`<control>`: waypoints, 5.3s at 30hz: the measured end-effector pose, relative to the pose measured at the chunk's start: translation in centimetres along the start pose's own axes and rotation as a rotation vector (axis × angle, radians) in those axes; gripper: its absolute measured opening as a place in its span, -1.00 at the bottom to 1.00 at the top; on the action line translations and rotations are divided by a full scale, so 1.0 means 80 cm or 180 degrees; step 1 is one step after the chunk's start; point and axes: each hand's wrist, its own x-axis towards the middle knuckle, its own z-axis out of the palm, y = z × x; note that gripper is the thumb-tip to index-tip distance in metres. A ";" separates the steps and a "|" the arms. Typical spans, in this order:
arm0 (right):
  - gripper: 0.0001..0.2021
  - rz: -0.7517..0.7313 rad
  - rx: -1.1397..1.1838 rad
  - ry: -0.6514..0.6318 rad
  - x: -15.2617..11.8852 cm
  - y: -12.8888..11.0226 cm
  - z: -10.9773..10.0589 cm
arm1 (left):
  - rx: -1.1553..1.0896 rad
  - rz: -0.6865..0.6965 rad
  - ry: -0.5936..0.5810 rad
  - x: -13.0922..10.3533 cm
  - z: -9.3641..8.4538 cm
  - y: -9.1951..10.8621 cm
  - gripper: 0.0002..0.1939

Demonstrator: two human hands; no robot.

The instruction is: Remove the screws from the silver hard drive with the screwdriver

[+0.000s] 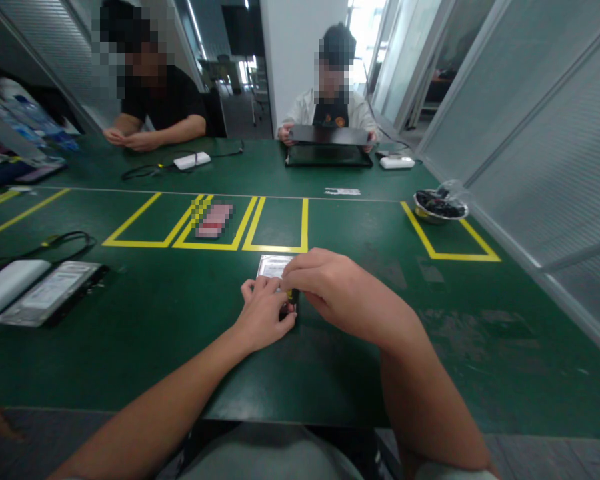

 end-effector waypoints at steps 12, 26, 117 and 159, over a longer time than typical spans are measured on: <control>-0.78 0.0090 -0.0033 -0.0019 0.002 0.001 0.000 | 0.0069 0.0016 0.0052 0.000 0.003 -0.001 -0.92; -0.76 0.0452 -0.0160 -0.0065 -0.001 0.001 0.000 | -0.0032 0.0044 0.0021 -0.001 0.002 -0.003 -0.93; -0.87 0.0882 -0.0791 0.0179 -0.007 0.016 0.000 | 0.0004 -0.0026 0.0028 -0.008 -0.005 -0.005 -0.81; -0.78 0.2708 -0.1658 -0.0137 0.003 0.113 0.152 | -0.0673 -0.0305 0.1034 -0.013 0.004 -0.014 -0.71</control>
